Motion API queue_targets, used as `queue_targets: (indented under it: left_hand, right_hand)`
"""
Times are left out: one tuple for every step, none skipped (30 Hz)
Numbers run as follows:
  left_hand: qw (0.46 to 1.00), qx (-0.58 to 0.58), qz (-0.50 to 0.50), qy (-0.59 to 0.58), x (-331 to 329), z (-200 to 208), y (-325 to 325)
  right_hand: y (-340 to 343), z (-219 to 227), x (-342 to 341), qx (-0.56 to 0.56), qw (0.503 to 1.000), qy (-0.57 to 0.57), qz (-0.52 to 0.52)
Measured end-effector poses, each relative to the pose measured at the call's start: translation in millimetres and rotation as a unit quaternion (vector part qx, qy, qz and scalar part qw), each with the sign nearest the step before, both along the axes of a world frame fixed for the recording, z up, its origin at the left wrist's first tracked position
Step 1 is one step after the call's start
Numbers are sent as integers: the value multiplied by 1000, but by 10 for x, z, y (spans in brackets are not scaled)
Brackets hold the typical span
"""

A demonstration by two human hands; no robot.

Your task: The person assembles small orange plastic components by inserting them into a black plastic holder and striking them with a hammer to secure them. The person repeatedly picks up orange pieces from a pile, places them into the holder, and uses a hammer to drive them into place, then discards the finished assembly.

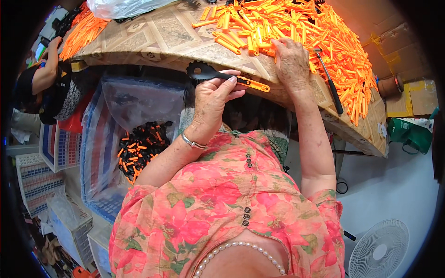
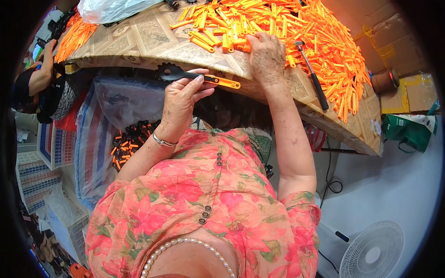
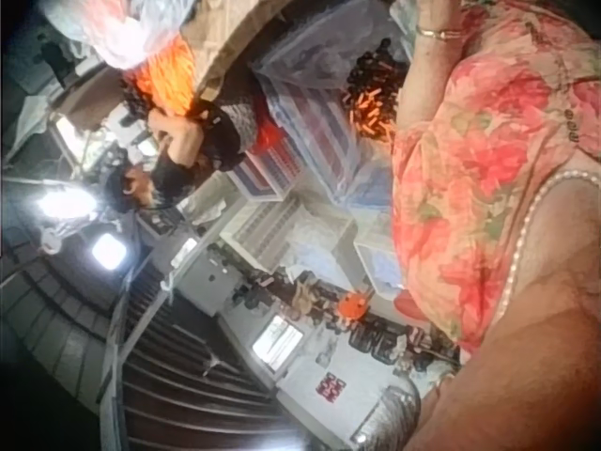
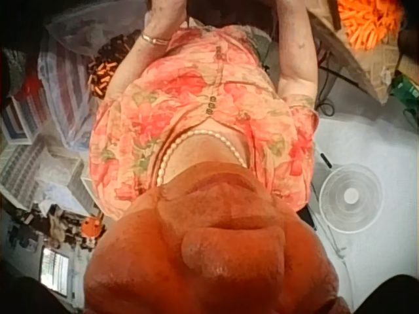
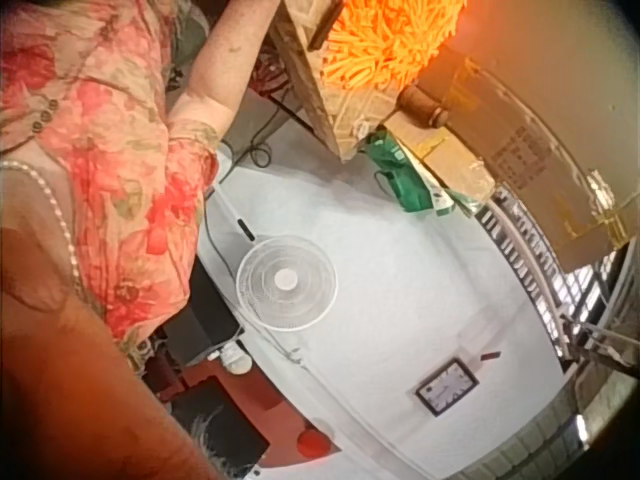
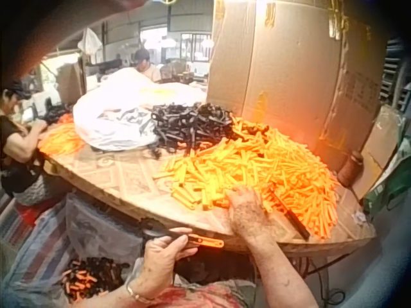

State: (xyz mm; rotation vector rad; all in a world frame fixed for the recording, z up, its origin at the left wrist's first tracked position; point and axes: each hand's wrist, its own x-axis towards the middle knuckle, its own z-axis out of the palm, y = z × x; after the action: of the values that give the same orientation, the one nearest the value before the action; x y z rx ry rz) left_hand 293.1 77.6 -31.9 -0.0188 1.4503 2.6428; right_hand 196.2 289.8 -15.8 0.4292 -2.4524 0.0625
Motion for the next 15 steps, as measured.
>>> queue_targets:
  left_hand:
    - [1000, 1, 6, 0, 2, -14, -18]
    - [1000, 0, 8, 1, -1, -23, -35]
    - [1000, 1, 9, 2, -1, -31, -43]
    - [1000, 2, 11, 3, 0, -38, -49]
    - [1000, 7, 11, 1, 3, -47, -44]
    - [1000, 11, 12, 0, -1, -48, -34]
    - [1000, 14, 14, 0, 2, -43, -26]
    - [1000, 12, 11, 1, 26, -16, -25]
    - [1000, 16, 10, 2, 24, -17, -6]
    - [1000, 19, 9, 3, 21, -21, 12]
    - [1000, 22, 9, 4, 18, -24, 20]
    - [1000, 22, 6, 4, 15, -24, 22]
    - [1000, 22, 6, 3, 16, -27, 15]
    - [1000, 21, 5, 2, 16, -29, 9]
    - [1000, 20, 11, 1, 21, -29, -11]
  right_hand:
    - [4, -4, -13, 4, 1000, -14, 1]
    - [16, -2, 1, -20, 999, -30, 18]
    - [53, 13, -1, -18, 1000, -11, 4]
    - [99, 29, -3, -16, 1000, 9, -11]
    - [135, 54, -5, -15, 999, 29, -25]
    - [140, 106, -14, -20, 999, 27, -38]
    - [111, 112, -19, -29, 999, 24, -31]
    - [81, 114, -24, -39, 999, 22, -23]
    - [62, 136, -22, -47, 998, 20, -20]
    - [-4, 141, -29, -66, 997, 7, 25]
    - [-104, 133, -27, -69, 997, 1, 46]
    - [-210, 114, -20, -72, 995, -5, 67]
    - [-311, 87, -19, -75, 993, -12, 90]
    - [-379, 51, -27, -94, 990, -13, 106]
    - [-446, 21, -24, -107, 988, -12, 110]
